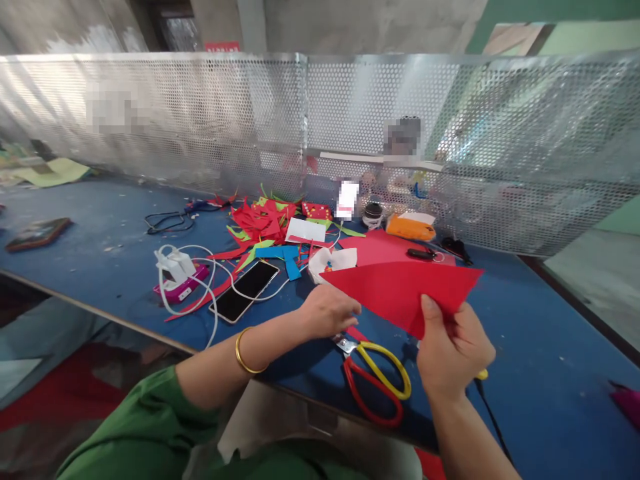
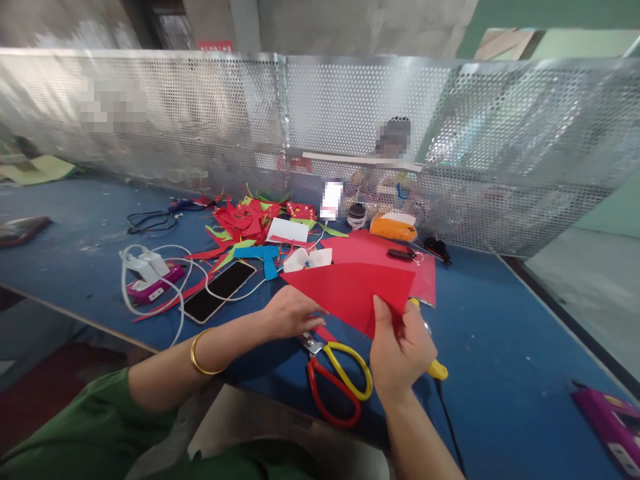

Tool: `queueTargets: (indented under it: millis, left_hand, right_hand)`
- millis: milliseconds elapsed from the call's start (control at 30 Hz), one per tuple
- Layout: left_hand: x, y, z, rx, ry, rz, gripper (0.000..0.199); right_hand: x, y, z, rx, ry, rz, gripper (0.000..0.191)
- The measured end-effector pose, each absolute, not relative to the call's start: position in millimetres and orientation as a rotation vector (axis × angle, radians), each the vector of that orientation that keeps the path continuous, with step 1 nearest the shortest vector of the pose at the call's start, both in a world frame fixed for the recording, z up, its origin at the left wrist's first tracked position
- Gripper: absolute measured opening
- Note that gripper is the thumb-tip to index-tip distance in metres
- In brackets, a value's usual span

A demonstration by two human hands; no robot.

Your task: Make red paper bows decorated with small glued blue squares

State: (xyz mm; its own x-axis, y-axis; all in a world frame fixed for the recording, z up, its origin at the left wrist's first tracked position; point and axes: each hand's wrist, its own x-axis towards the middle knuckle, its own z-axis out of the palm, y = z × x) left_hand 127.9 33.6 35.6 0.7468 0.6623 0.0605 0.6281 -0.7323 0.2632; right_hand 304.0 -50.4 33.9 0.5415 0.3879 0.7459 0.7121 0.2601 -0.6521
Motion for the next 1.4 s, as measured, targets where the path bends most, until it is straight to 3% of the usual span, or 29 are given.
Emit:
queueTargets:
  millis: [300,500,600,767,933,1033,1133,1200,1400]
  left_hand:
    - [134.1,43.8,27.2,2.775,0.979,-0.119,0.009]
    - [128.2,31.7,38.5,2.826,0.949,-0.097,0.006]
    - [110.0,25.0,59.8,2.861,0.952,-0.025,0.017]
    - [61.4,65.4,100.4,2.821,1.458,0.194,0.020]
    - [20.5,142.5,108.1,2.510,2.041,0.308,0.017]
    - [18.8,149.5,105.1,2.466,2.094,0.440,0.038]
    - [39.4,115.9,102.6,2.306,1.719,0.944,0.038]
    - [59.7,82.8,99.0,2.065,1.311,1.074,0.035]
    - [98.7,21.5,68.5,1.766,1.036,0.947,0.045]
  right_hand:
    - [300.8,-51.8,34.8,-1.378,-1.140,-0.239,0.025]
    - [301.6,-51.3,35.6,-1.378,-1.123,-0.253,0.026]
    - [306.1,-48.7,34.2,-1.401,-0.992,-0.314,0.031]
    - [308.6,-40.0,26.7,-1.340,-0.848,-0.275,0.038]
    - [305.3,-40.6,24.5,-1.362,-0.965,-0.215,0.032]
    - [305.7,-41.2,25.3,-1.382,-1.006,-0.203,0.030]
    - [306.8,-38.4,24.4,-1.354,-0.971,-0.163,0.028]
    - [306.7,-36.8,23.9,-1.303,-0.941,-0.093,0.026]
    - [300.4,-38.5,30.9,-1.341,-1.185,0.273,0.024]
